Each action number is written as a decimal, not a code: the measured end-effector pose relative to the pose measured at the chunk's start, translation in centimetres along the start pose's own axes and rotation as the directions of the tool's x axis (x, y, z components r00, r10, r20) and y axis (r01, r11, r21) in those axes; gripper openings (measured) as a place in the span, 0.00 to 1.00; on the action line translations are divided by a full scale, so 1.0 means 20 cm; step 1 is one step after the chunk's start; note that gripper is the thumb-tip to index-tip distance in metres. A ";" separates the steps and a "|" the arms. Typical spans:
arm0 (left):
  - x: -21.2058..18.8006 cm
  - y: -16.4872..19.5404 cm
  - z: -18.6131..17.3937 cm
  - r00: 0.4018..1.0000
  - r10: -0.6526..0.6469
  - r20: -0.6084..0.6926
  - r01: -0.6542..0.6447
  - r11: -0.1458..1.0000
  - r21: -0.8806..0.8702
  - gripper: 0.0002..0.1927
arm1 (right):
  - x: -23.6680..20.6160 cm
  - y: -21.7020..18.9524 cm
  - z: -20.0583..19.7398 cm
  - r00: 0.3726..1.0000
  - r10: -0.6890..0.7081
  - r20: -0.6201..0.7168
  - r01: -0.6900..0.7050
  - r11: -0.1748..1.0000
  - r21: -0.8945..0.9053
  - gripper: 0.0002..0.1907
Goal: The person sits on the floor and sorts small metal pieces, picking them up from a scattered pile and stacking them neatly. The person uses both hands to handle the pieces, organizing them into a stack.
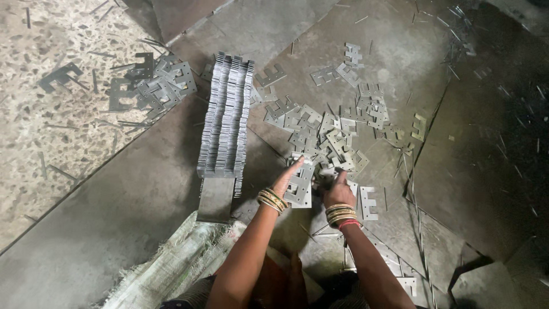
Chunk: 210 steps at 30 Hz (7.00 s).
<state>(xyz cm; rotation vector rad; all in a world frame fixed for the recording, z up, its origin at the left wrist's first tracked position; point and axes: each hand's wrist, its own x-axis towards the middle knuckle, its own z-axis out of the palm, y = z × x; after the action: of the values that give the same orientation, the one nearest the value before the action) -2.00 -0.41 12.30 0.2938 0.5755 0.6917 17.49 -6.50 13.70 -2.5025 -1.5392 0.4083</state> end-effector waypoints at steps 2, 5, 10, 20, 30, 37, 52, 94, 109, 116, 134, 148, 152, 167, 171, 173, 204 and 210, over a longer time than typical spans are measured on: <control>0.01 0.03 -0.03 0.998 0.022 -0.063 -0.024 0.999 -0.036 0.24 | 0.05 0.07 0.06 0.999 0.023 -0.049 -0.001 0.917 0.398 0.39; 0.01 0.06 -0.06 0.993 0.000 -0.115 -0.007 0.998 -0.065 0.24 | 0.14 0.15 0.11 0.999 -0.047 -0.027 0.051 0.975 0.217 0.26; 0.04 0.04 -0.08 0.999 -0.021 -0.025 0.018 0.994 -0.105 0.22 | 0.21 0.17 0.04 0.987 -0.113 0.117 0.037 0.857 0.514 0.15; 0.13 -0.02 -0.15 1.000 -0.019 -0.022 0.015 0.987 -0.160 0.20 | 0.41 0.07 -0.16 0.965 -0.238 0.109 0.250 0.962 -0.110 0.31; 0.13 -0.01 -0.20 0.996 -0.064 -0.067 0.065 0.998 0.010 0.18 | 0.31 0.15 -0.15 0.865 -0.461 0.197 0.501 0.777 -0.382 0.21; 0.08 -0.01 -0.18 0.998 -0.049 -0.037 0.045 0.994 -0.095 0.17 | 0.20 0.20 -0.32 0.971 -0.039 0.236 -0.132 0.734 0.667 0.19; 0.08 -0.01 -0.21 0.996 -0.050 -0.068 0.044 0.995 -0.089 0.18 | -0.06 -0.23 -0.35 0.883 -0.440 0.165 0.231 0.712 0.663 0.29; 0.27 0.04 -0.27 0.939 0.202 -0.278 -0.207 0.978 0.012 0.38 | 0.32 -0.04 -0.05 0.981 -0.192 0.029 0.192 0.981 -0.014 0.28; 0.21 -0.03 -0.27 0.999 0.047 -0.012 -0.049 0.977 -0.208 0.17 | 0.42 0.18 -0.24 0.987 -0.151 -0.060 0.161 0.953 0.257 0.15; 0.24 -0.08 -0.27 0.992 0.118 0.043 -0.102 0.959 -0.264 0.22 | 0.33 0.02 -0.31 0.923 -0.184 0.337 -0.147 0.641 0.754 0.18; 0.18 0.01 -0.26 0.993 0.107 0.046 -0.097 0.978 -0.182 0.25 | 0.30 -0.07 -0.37 0.977 -0.133 0.167 0.008 0.804 0.594 0.17; 0.15 0.00 -0.22 0.951 0.301 0.073 -0.305 0.951 0.050 0.25 | -0.21 0.16 0.06 0.993 0.010 0.118 -0.012 1.000 0.014 0.46; 0.12 0.03 -0.21 0.963 0.270 -0.005 -0.270 0.963 0.000 0.21 | -0.10 0.21 0.02 0.977 0.014 0.214 -0.017 1.000 0.014 0.37; 0.08 0.13 -0.19 0.994 0.099 -0.037 -0.103 0.984 -0.145 0.25 | 0.25 -0.07 0.12 0.996 -0.062 0.065 0.055 0.993 0.104 0.20; 0.14 0.09 -0.29 0.982 0.117 -0.149 -0.125 0.991 -0.040 0.30 | 0.17 -0.18 -0.08 0.994 -0.101 -0.041 0.109 0.938 0.329 0.13; 0.18 0.10 -0.32 0.977 0.175 -0.120 -0.176 0.984 -0.001 0.34 | 0.10 -0.27 -0.23 0.900 -0.342 -0.271 0.393 0.905 0.161 0.16; 0.24 0.08 -0.27 0.987 0.118 -0.105 -0.143 0.949 -0.281 0.22 | 0.52 -0.12 -0.47 0.871 -0.413 0.267 0.054 0.620 0.783 0.28; 0.21 0.12 -0.25 0.998 0.065 0.008 -0.056 0.913 -0.405 0.24 | 0.48 -0.05 -0.21 0.960 -0.220 0.174 0.252 0.948 -0.196 0.28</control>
<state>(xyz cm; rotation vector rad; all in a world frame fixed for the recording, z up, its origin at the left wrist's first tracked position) -3.56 4.48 7.62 -0.0696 0.3906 0.8487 22.12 2.56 16.63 -2.4436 -2.0175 0.4203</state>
